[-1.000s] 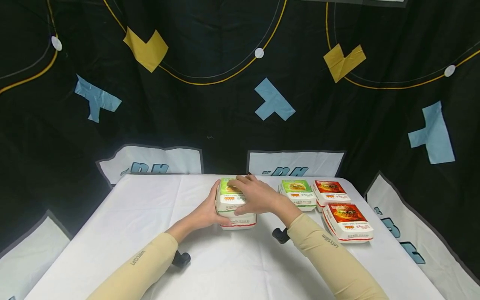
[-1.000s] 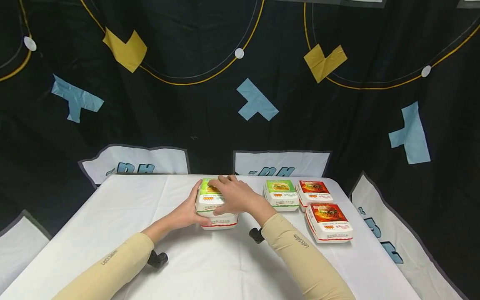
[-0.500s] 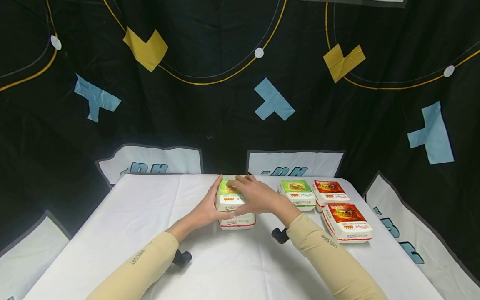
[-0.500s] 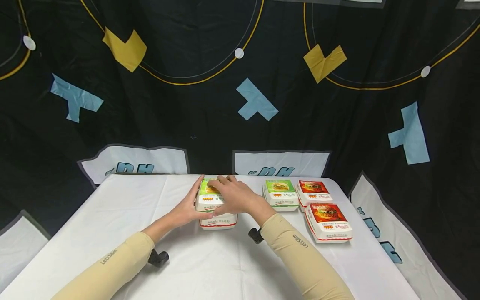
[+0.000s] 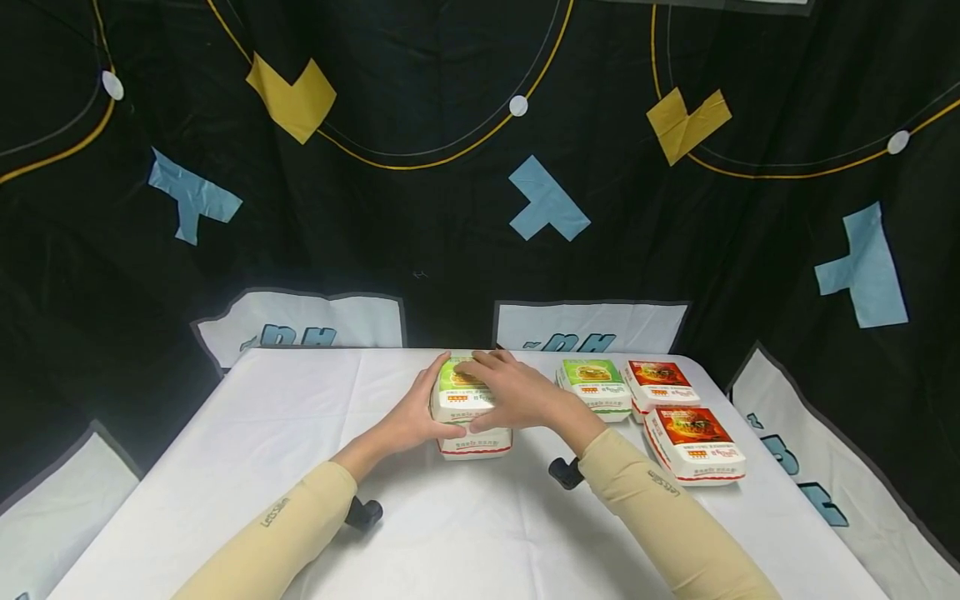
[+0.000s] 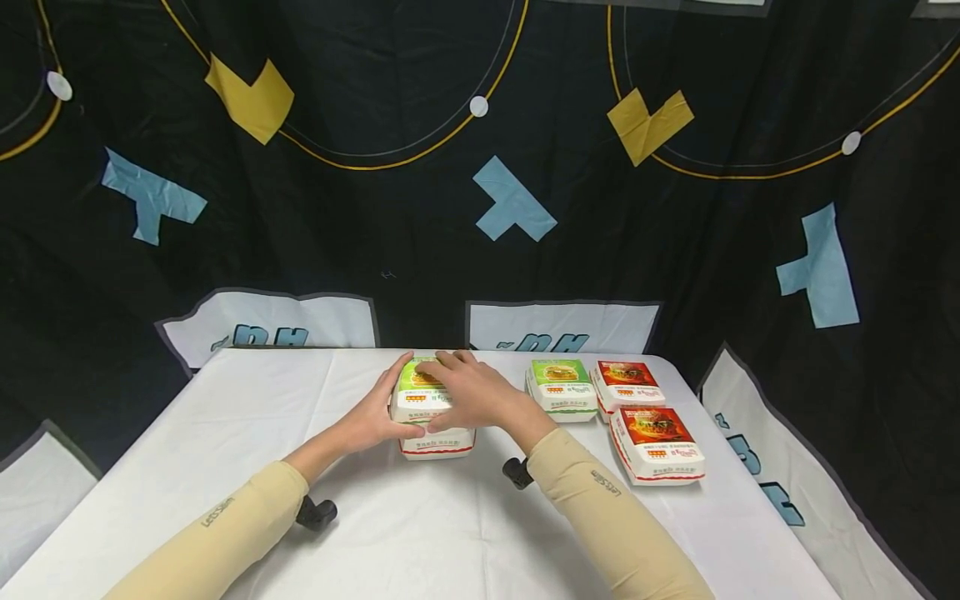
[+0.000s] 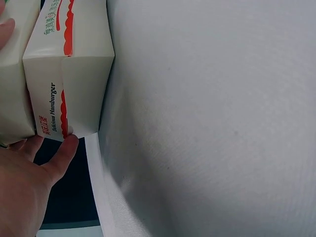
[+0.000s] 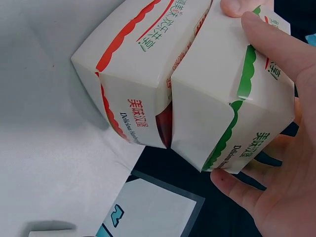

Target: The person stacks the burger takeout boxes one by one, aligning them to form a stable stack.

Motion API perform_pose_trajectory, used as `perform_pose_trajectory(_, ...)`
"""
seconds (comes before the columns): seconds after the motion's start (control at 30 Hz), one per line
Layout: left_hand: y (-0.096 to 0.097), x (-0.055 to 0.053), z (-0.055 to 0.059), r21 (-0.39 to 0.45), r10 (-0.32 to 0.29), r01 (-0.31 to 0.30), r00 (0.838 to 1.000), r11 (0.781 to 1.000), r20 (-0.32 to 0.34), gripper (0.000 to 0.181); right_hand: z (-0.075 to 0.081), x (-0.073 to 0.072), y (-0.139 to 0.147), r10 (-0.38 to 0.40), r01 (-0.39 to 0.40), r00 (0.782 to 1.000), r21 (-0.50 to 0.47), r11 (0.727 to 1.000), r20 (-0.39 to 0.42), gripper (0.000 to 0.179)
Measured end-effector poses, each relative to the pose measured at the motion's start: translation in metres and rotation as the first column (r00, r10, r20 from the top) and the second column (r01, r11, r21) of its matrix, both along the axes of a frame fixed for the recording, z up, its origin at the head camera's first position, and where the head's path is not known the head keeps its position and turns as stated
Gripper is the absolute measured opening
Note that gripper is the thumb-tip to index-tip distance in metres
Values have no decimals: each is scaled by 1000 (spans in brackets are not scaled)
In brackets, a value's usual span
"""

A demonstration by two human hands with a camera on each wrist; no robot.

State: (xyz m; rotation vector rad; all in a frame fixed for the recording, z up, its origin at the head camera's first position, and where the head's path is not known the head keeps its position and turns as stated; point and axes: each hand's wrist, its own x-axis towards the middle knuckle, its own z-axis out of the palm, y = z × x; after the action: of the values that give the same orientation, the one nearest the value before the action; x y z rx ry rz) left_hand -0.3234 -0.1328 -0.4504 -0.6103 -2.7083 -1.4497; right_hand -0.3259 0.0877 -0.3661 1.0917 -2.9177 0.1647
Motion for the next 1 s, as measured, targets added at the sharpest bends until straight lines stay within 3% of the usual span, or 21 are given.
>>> perform_pose_trajectory(0.23, 0, 1, 3, 1, -3, 3, 1000, 1000, 9, 126, -1, 2, 6, 6, -6, 1000, -39, 999, 6, 83)
perform_pose_trajectory(1.0, 1, 1, 2, 8, -2, 2, 1000, 1000, 7, 127, -2, 11, 52, 9, -20, 995, -105, 994, -104, 69)
